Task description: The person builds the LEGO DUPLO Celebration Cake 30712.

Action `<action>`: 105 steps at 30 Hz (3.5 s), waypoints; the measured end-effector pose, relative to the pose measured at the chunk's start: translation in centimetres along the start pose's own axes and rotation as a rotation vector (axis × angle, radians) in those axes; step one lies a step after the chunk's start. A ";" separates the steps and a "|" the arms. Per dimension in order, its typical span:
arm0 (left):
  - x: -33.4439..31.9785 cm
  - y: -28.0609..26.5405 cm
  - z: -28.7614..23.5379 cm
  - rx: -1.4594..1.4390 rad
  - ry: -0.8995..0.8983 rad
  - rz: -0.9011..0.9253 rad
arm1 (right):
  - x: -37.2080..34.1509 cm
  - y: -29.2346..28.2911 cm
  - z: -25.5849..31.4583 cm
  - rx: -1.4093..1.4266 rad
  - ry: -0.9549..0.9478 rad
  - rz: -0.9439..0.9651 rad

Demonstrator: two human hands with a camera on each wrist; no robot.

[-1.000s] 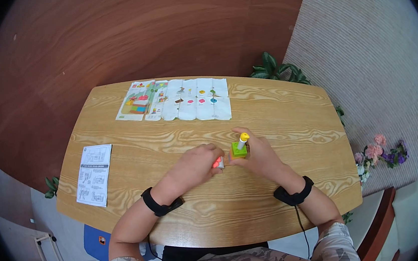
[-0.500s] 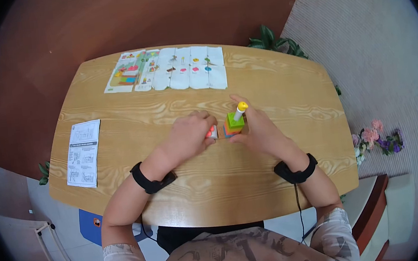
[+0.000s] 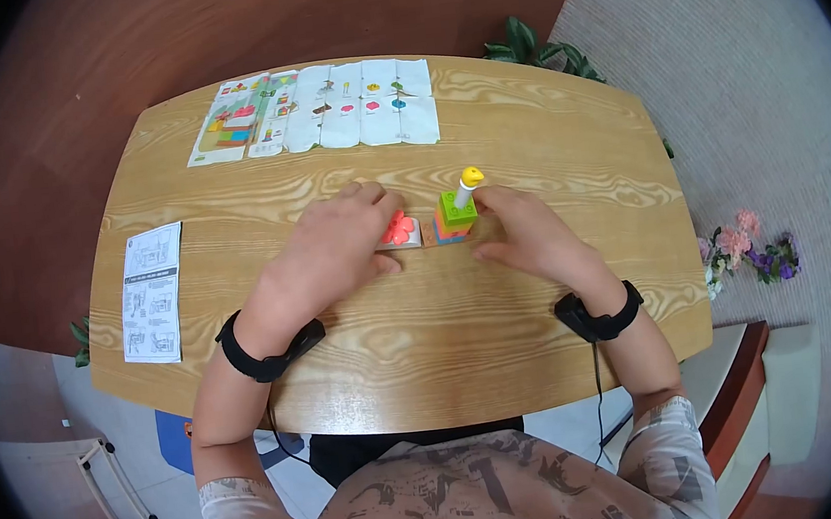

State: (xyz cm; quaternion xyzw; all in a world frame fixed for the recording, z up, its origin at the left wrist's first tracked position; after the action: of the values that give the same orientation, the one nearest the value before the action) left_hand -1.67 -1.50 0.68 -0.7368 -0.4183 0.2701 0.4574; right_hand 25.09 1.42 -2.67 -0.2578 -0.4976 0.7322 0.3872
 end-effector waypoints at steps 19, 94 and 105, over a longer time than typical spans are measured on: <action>-0.2 -0.2 -0.6 -0.018 0.008 0.020 | 0.8 1.0 -0.1 -0.099 -0.007 -0.022; -1.5 -2.5 -3.0 -0.022 0.206 -0.246 | 0.2 -3.7 1.7 -0.017 0.025 -0.274; -1.6 -2.6 -3.0 -0.020 0.202 -0.234 | 0.6 -3.6 0.3 0.159 -0.051 -0.240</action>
State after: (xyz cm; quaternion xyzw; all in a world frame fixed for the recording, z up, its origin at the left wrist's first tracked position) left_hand -1.11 -3.59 4.38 -0.7112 -0.4556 0.1351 0.5180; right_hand 25.67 2.52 0.75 -0.1461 -0.4752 0.7240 0.4782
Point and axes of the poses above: each hand's wrist, its own x-axis towards the middle knuckle, its own y-axis out of the palm, z = x × y, the point moved 1 cm from there along x, towards the middle knuckle, and after that the axes turned 9 degrees about -x, right-handed, at the moved point
